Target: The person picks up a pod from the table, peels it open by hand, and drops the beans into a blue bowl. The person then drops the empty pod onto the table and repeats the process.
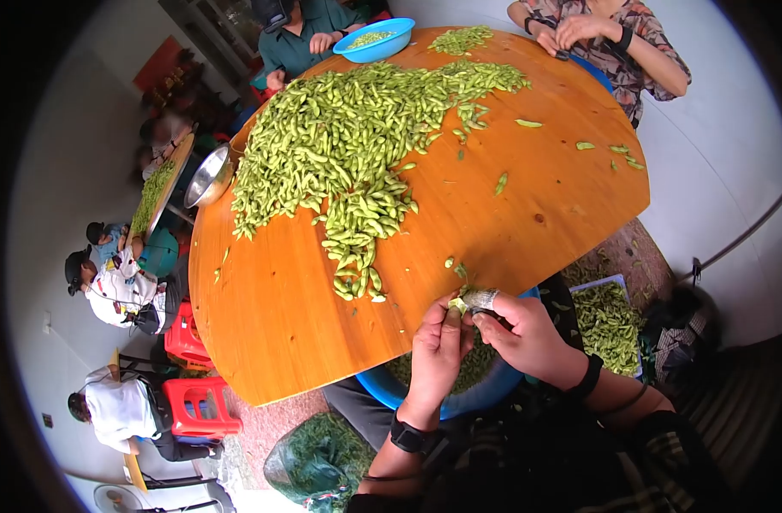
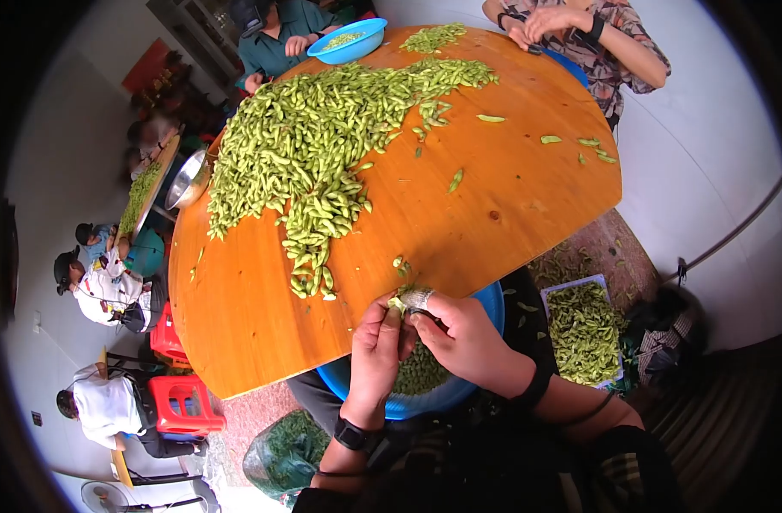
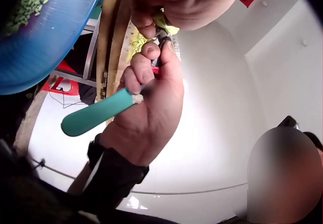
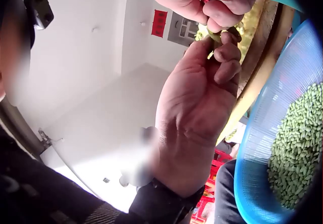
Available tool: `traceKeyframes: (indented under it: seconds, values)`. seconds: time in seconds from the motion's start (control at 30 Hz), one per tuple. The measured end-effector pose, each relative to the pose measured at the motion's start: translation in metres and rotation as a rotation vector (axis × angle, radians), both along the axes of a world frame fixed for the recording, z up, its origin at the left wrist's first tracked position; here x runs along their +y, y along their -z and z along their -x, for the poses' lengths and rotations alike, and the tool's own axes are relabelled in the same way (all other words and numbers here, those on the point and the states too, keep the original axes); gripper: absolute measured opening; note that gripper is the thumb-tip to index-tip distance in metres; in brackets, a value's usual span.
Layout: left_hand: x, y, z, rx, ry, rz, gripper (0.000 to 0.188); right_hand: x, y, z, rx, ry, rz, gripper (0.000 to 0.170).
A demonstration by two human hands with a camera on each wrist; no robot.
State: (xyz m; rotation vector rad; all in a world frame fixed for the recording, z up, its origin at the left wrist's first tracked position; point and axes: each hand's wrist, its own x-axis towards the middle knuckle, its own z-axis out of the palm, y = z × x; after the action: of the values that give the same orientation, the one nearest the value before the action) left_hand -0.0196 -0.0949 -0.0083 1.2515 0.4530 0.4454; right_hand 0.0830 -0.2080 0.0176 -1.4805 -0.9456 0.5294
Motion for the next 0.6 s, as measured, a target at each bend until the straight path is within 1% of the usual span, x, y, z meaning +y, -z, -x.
traceKeyframes:
  seconds: [0.03, 0.07, 0.13, 0.17, 0.2, 0.23, 0.27, 0.3, 0.33, 0.37, 0.4, 0.47, 0.5, 0.57, 0.6]
  values:
    - [0.000, -0.002, 0.001, -0.015, 0.017, 0.063, 0.027, 0.000, 0.002, 0.001, -0.026, 0.023, -0.025, 0.021]
    - [0.000, -0.003, 0.004, -0.016, 0.009, 0.061, 0.027, -0.001, -0.001, 0.000, -0.027, 0.015, -0.027, 0.021]
    - [0.002, -0.005, 0.011, 0.073, 0.073, 0.003, 0.026, -0.004, -0.012, -0.007, -0.030, 0.104, 0.011, 0.021]
    - [0.002, -0.003, 0.017, 0.071, 0.066, 0.000, 0.026, -0.005, -0.013, -0.015, 0.008, 0.146, -0.035, 0.020]
    - [0.000, 0.001, 0.026, 0.096, 0.105, -0.224, 0.025, -0.007, -0.015, -0.027, 0.075, 0.167, -0.033, 0.023]
    - [-0.001, 0.003, 0.033, 0.125, 0.141, -0.450, 0.024, -0.011, -0.025, -0.038, 0.226, 0.230, 0.014, 0.019]
    - [-0.001, 0.002, 0.040, 0.130, 0.131, -0.455, 0.024, -0.012, -0.025, -0.051, 0.196, 0.350, 0.048, 0.019]
    - [-0.001, 0.000, 0.046, 0.171, 0.172, -0.659, 0.026, -0.014, -0.013, -0.073, 0.142, 0.402, 0.022, 0.019]
    - [0.000, -0.003, 0.052, 0.215, 0.214, -0.862, 0.027, -0.016, 0.004, -0.099, -0.055, 0.435, 0.041, 0.018]
    - [0.001, -0.009, 0.057, 0.260, 0.204, -1.057, 0.023, -0.020, 0.004, -0.111, 0.003, 0.445, 0.112, 0.015]
    - [0.004, -0.016, 0.058, 0.264, 0.196, -1.064, 0.023, -0.022, 0.016, -0.126, 0.049, 0.462, 0.154, 0.014]
    - [0.012, -0.029, 0.057, 0.463, -0.017, -0.867, 0.012, -0.023, 0.021, -0.135, 0.188, 0.443, 0.189, 0.015]
    - [0.020, -0.031, 0.052, 0.379, -0.196, -0.877, 0.008, -0.022, 0.021, -0.135, 0.188, 0.436, 0.186, 0.015]
    - [0.050, -0.039, 0.034, 0.520, -0.423, -1.136, 0.009, -0.022, 0.020, -0.133, 0.185, 0.431, 0.157, 0.015]
    - [0.069, -0.034, 0.023, 0.538, -0.518, -1.277, 0.012, -0.023, 0.021, -0.132, 0.185, 0.427, 0.153, 0.015]
